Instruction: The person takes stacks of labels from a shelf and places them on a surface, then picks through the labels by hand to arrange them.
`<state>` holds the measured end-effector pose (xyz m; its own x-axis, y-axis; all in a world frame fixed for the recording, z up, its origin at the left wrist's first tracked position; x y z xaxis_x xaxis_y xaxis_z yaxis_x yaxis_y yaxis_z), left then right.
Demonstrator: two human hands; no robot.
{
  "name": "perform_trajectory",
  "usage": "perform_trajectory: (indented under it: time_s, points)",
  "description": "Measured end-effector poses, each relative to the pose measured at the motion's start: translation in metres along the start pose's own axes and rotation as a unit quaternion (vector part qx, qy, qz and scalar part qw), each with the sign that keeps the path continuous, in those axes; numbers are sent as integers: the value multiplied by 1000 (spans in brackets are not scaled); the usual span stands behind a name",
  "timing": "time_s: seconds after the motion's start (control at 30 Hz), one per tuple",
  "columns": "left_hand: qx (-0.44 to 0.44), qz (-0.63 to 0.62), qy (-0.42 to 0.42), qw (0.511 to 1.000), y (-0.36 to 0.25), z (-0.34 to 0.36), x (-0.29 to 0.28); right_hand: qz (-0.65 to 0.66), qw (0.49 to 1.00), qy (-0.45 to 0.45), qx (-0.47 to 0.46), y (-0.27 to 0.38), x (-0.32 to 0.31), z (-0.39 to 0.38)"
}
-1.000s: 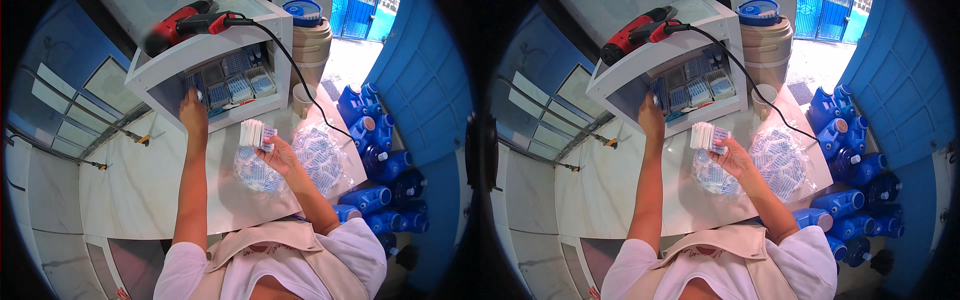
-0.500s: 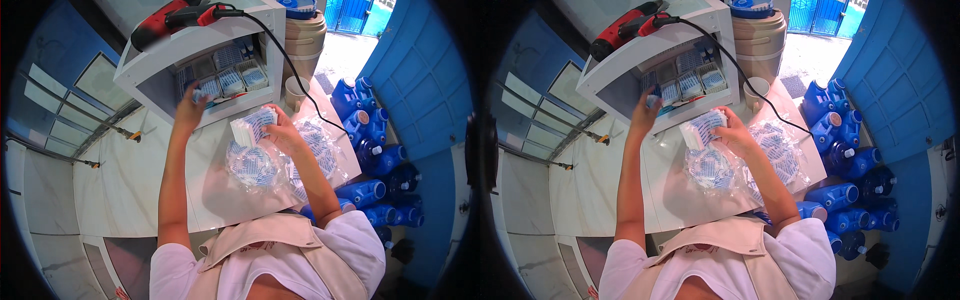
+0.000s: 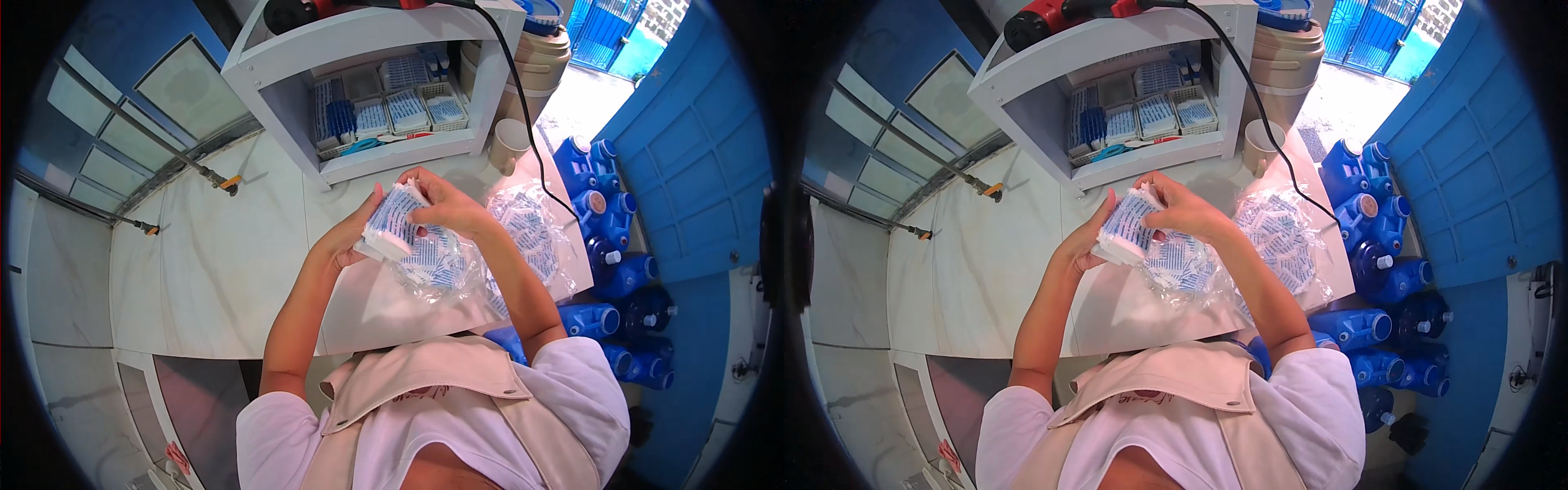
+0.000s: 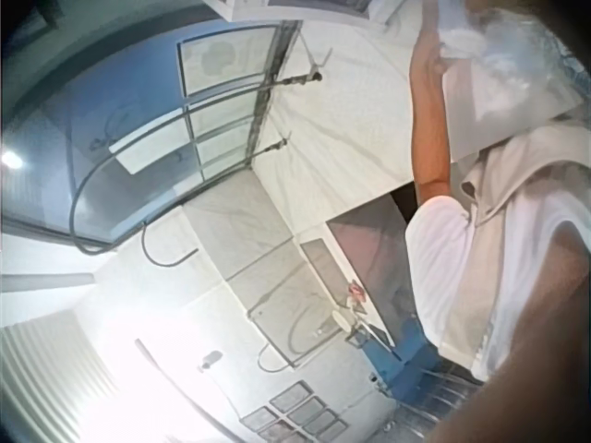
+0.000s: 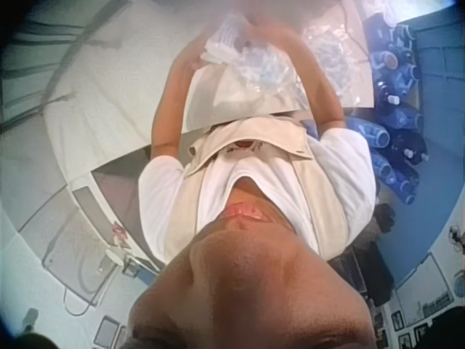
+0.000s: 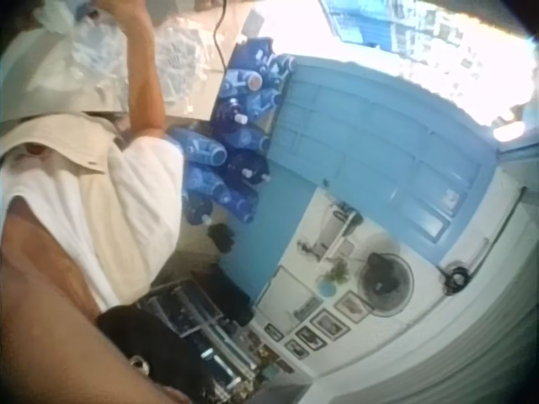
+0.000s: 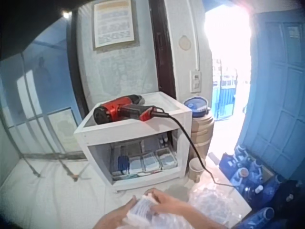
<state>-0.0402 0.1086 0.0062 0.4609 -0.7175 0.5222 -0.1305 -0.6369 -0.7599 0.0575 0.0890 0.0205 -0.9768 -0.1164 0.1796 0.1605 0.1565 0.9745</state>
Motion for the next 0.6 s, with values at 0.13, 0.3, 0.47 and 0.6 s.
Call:
perform_trajectory:
  time_s: [0.13,0.3,0.47,0.6]
  points:
    - [-19,17,-53,998,8,-3,-20,49,999,13,8,-8,4,6]
    - [-34,45,-112,992,8,-22,-24,78,996,17,41,-21,14,5]
    - [10,-43,-156,987,9,-18,-53,220,975,-6,18,-26,1,3]
    - [72,-133,-172,973,-25,8,-81,360,929,-75,-50,-15,-26,-4]
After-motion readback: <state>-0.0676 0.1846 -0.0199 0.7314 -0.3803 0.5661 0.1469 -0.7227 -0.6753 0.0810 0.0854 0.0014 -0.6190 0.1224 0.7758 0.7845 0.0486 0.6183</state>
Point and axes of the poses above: each hand's wrist, its own z-axis towards the middle knuckle, its own x-axis out of the palm, y = z × x, the point moved 8 cm from there along z, towards the middle knuckle, and after that the axes turned 1 degree about z, right-handed, at the moved point
